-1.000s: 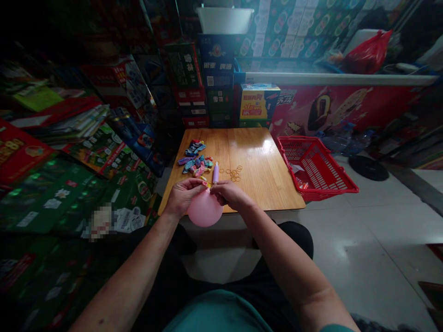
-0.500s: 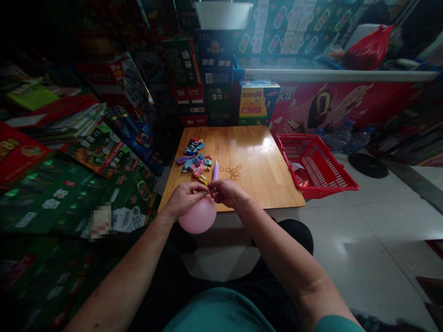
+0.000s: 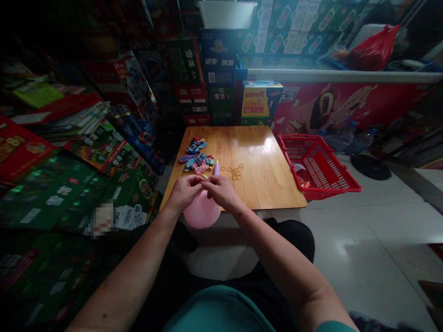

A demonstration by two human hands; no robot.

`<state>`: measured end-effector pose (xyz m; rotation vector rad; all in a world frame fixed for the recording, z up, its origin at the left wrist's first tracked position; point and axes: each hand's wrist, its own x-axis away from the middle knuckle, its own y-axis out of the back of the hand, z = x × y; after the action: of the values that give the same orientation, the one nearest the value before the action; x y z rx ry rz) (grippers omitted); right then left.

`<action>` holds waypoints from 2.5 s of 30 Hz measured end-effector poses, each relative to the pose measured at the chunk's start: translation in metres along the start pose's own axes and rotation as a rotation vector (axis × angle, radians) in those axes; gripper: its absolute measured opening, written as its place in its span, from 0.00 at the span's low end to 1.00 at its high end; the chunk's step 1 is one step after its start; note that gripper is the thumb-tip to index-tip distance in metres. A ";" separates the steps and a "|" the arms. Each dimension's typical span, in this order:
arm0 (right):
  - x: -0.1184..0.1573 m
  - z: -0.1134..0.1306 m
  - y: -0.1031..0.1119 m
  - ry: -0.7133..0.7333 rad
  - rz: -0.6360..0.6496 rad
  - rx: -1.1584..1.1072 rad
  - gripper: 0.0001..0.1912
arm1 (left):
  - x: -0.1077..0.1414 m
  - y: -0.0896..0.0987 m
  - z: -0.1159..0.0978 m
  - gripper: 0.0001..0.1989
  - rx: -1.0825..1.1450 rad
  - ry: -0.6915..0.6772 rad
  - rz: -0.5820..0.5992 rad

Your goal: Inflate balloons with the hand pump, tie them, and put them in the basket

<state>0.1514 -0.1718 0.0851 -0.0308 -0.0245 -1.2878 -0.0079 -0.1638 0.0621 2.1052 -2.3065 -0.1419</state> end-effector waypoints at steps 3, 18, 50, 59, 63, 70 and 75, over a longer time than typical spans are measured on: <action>-0.003 -0.009 0.005 -0.179 -0.018 -0.349 0.09 | 0.001 0.005 0.003 0.14 0.256 0.129 0.004; -0.002 -0.019 0.023 -0.417 0.224 -0.536 0.09 | 0.007 0.028 0.025 0.11 0.616 0.379 0.243; -0.016 -0.044 0.013 -0.679 0.201 -0.671 0.04 | 0.017 0.010 0.002 0.08 -0.191 -0.046 0.192; -0.008 -0.040 -0.003 -0.161 0.087 -0.130 0.12 | 0.012 0.005 0.007 0.05 -0.330 -0.047 0.218; -0.005 -0.036 -0.003 -0.104 0.000 -0.137 0.11 | 0.009 0.010 0.007 0.06 -0.128 0.066 0.136; 0.004 -0.034 0.012 -0.104 0.012 -0.114 0.12 | 0.013 0.015 0.004 0.15 0.203 0.197 0.052; 0.005 -0.038 0.020 -0.020 -0.003 0.040 0.11 | 0.010 0.000 -0.003 0.16 0.137 0.170 0.131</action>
<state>0.1715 -0.1724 0.0473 -0.0091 -0.0678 -1.2898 -0.0082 -0.1744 0.0646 1.9273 -2.4032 0.1949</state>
